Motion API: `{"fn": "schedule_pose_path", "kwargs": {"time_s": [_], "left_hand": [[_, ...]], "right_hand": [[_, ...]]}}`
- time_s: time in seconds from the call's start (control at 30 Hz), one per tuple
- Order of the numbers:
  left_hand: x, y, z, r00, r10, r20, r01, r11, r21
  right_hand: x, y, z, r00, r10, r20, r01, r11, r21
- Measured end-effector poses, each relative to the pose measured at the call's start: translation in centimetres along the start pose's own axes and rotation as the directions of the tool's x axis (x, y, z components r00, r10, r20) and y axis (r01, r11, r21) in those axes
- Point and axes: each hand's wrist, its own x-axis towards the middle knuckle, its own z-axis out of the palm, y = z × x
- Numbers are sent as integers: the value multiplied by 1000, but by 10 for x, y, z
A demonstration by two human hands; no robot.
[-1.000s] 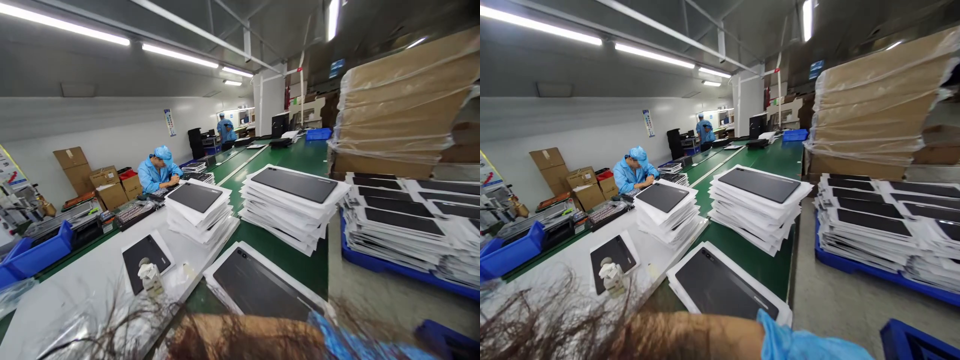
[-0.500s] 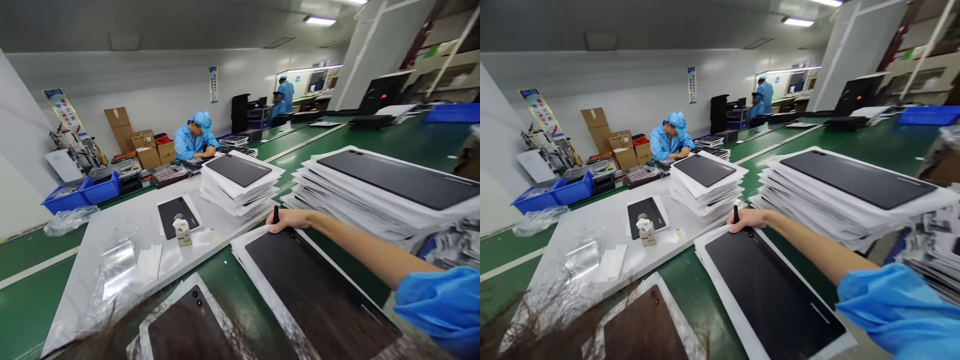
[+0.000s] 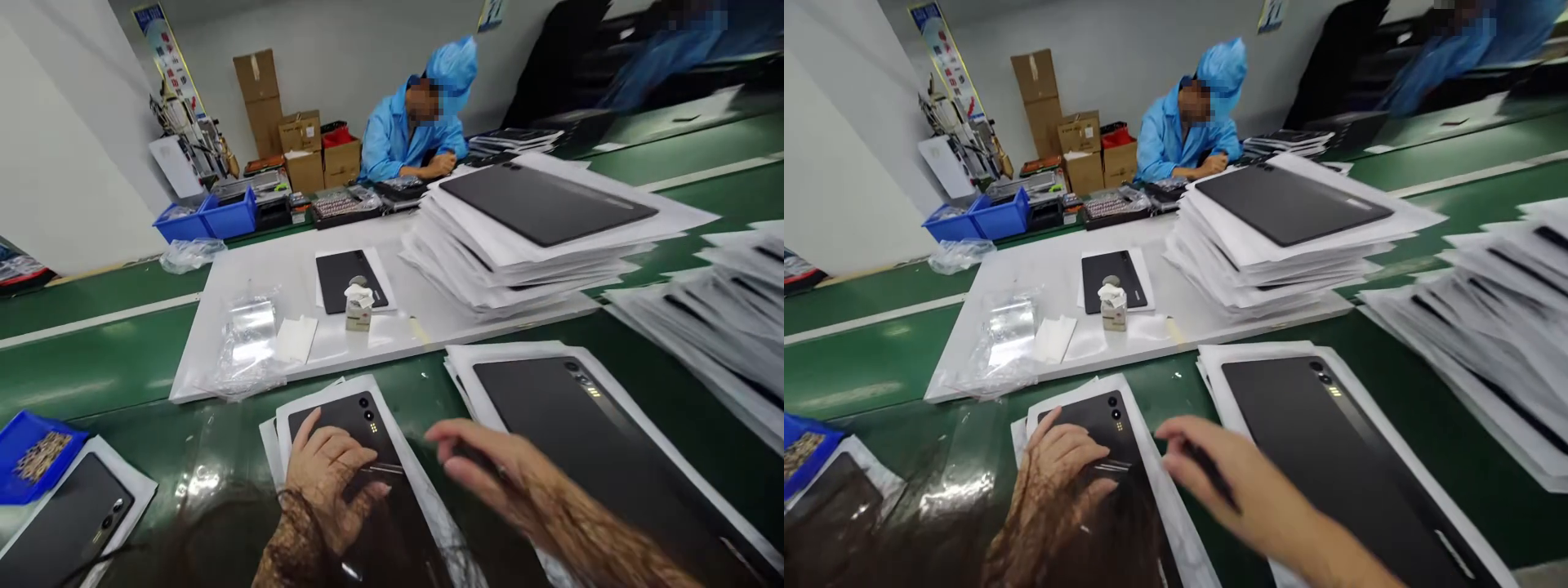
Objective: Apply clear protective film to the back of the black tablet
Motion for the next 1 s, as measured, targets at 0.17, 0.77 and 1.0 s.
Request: {"fn": "schedule_pose_path", "kwargs": {"time_s": [0.17, 0.77, 1.0], "left_hand": [[-17, 3, 1, 998, -61, -15, 61, 998, -7], [-18, -20, -68, 828, -423, 368, 561, 652, -510], [-29, -17, -42, 671, -594, 445, 684, 263, -681]], "right_hand": [[-42, -19, 96, 999, 48, 3, -47, 971, 234], [-35, -43, 115, 902, 430, -37, -377, 826, 418], [-44, -38, 119, 972, 228, -63, -199, 932, 302]]}}
